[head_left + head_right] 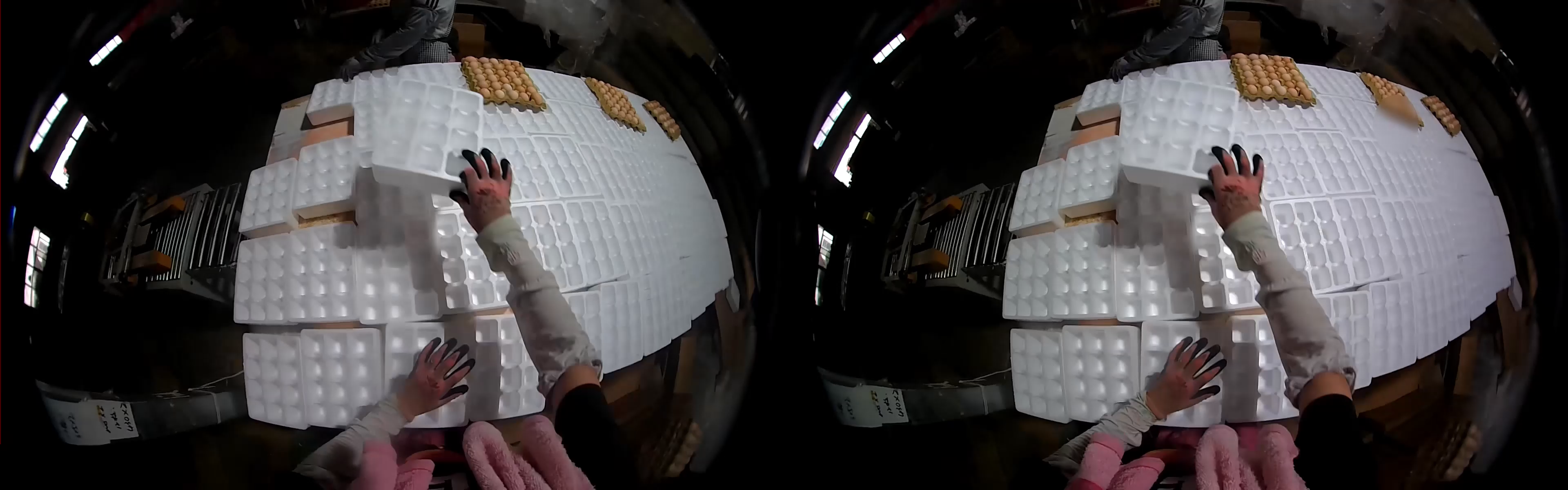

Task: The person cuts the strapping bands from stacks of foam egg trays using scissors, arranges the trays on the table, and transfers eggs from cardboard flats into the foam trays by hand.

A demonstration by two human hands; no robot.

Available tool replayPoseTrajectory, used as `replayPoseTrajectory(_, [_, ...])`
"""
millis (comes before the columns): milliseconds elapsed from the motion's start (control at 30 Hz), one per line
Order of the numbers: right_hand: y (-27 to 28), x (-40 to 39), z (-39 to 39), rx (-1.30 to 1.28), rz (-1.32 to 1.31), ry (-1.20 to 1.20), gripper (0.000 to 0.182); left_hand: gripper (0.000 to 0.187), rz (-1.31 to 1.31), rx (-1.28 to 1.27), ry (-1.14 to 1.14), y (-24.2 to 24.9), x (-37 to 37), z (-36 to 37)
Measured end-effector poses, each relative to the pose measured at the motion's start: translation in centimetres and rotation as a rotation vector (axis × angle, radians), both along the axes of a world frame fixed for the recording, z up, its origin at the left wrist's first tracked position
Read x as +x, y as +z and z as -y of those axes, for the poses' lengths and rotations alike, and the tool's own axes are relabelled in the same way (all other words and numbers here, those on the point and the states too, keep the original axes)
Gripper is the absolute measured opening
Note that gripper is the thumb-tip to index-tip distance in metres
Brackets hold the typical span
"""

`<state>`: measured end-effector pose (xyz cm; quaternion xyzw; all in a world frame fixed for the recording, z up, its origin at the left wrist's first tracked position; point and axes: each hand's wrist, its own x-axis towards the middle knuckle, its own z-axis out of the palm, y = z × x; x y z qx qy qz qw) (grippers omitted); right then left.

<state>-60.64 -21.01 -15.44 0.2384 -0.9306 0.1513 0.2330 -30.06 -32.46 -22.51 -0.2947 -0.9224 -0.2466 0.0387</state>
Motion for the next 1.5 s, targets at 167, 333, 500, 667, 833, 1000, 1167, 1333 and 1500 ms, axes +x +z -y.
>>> replayPoseTrajectory(167, [3.3, -0.9, 9.8, -0.234, -0.214, 0.107, 0.058, 0.066, 0.113, -0.136, 0.402, 1.5, 4.5, 5.7])
replayPoseTrajectory(333, [-0.5, 17.9, 2.2, -0.386, 0.058, 0.274, 0.052, 0.076, 0.102, -0.109, 0.311, 1.1, 7.0, 7.9])
replayPoseTrajectory(500, [-4.0, 32.5, -11.6, -0.596, 0.238, -0.493, 0.043, 0.083, 0.148, -0.168, -0.239, 3.1, 5.9, -4.5])
replayPoseTrajectory(667, [-4.1, 43.9, -23.2, -0.672, 0.153, -1.014, 0.047, 0.064, -0.141, -0.167, -0.660, -1.9, 5.8, -16.6])
replayPoseTrajectory(833, [-7.7, 55.2, -32.1, -0.743, 0.217, -1.307, 0.052, 0.033, -0.319, -0.296, -0.620, -1.5, 4.6, -22.1])
replayPoseTrajectory(1000, [-12.2, 67.5, -42.4, -0.737, 0.294, -1.492, 0.055, 0.048, -0.393, -0.253, -0.933, -4.2, 7.3, -30.7])
replayPoseTrajectory(1167, [-12.7, 78.8, -52.9, -0.748, 0.312, -1.795, 0.048, 0.057, 0.301, -0.260, -1.086, -2.9, 15.2, -51.4])
replayPoseTrajectory(1333, [-11.6, 83.6, -62.1, -1.018, 0.282, -1.923, 0.048, 0.052, 0.219, -0.254, -1.317, -0.6, 18.6, -68.6])
replayPoseTrajectory(1500, [-16.7, 82.3, -73.9, -1.358, -0.011, -1.840, 0.052, 0.044, 0.468, -0.157, -1.261, -2.5, 17.1, -85.2])
